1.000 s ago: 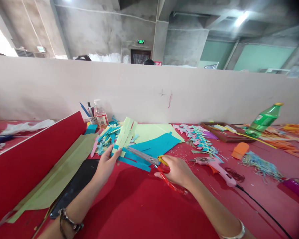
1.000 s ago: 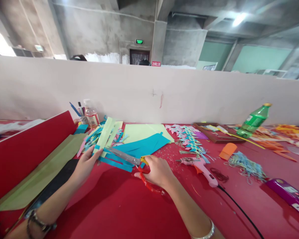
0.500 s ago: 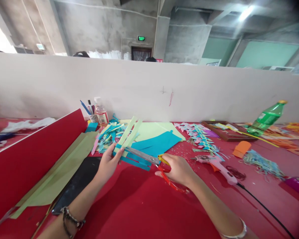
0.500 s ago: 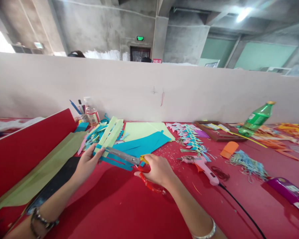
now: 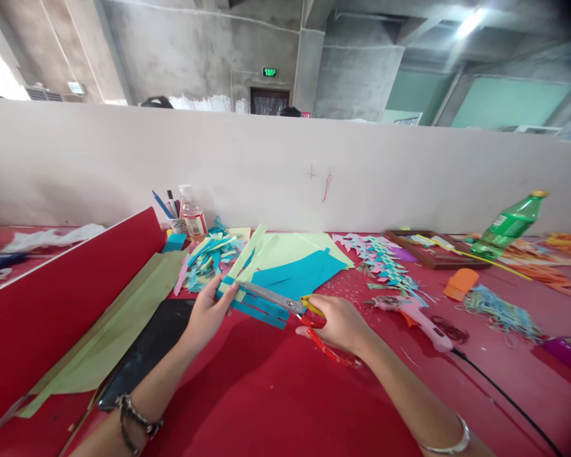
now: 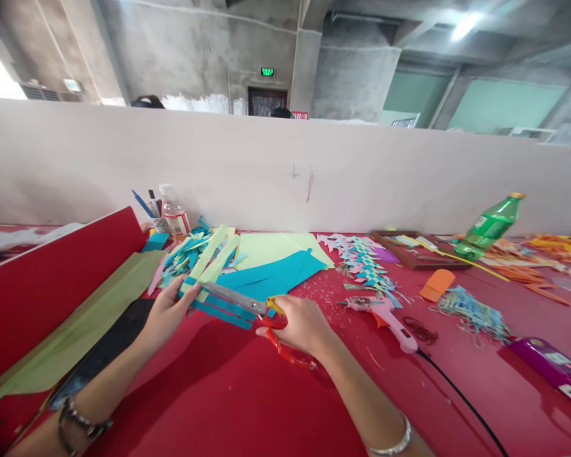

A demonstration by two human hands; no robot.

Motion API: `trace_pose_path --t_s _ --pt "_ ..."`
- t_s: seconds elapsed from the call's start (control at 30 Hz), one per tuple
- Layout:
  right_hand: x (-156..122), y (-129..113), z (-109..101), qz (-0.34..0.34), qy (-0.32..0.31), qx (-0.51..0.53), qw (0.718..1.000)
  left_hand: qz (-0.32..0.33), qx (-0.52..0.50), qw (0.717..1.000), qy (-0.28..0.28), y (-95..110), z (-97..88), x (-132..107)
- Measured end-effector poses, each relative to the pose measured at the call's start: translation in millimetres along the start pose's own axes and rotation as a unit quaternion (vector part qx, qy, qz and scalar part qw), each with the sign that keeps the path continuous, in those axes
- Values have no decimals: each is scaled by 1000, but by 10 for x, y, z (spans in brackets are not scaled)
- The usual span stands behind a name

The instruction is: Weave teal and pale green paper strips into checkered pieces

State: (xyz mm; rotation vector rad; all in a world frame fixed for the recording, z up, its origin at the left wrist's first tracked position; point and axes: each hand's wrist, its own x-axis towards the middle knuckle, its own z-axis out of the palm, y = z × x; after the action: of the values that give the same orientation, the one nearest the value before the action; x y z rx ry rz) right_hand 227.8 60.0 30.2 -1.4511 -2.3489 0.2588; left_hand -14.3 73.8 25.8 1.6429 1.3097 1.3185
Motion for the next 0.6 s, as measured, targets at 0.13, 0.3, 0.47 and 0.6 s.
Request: trace_pose_path --t_s 0.13,0.3,0.47,0.6 --pt "-1 -23 -9 3 -4 -2 1000 -4 -15 1000 -4 23 13 -14" --pt "2 -42 -25 17 -15 2 1000 -14 -36 999 -8 5 23 -17" --pt "4 -18 -24 5 -8 -1 1000 -21 -57 998 -10 4 24 -26" --pt "5 0 -17 3 -4 -7 1000 -27 -60 998 -7 18 22 -28"
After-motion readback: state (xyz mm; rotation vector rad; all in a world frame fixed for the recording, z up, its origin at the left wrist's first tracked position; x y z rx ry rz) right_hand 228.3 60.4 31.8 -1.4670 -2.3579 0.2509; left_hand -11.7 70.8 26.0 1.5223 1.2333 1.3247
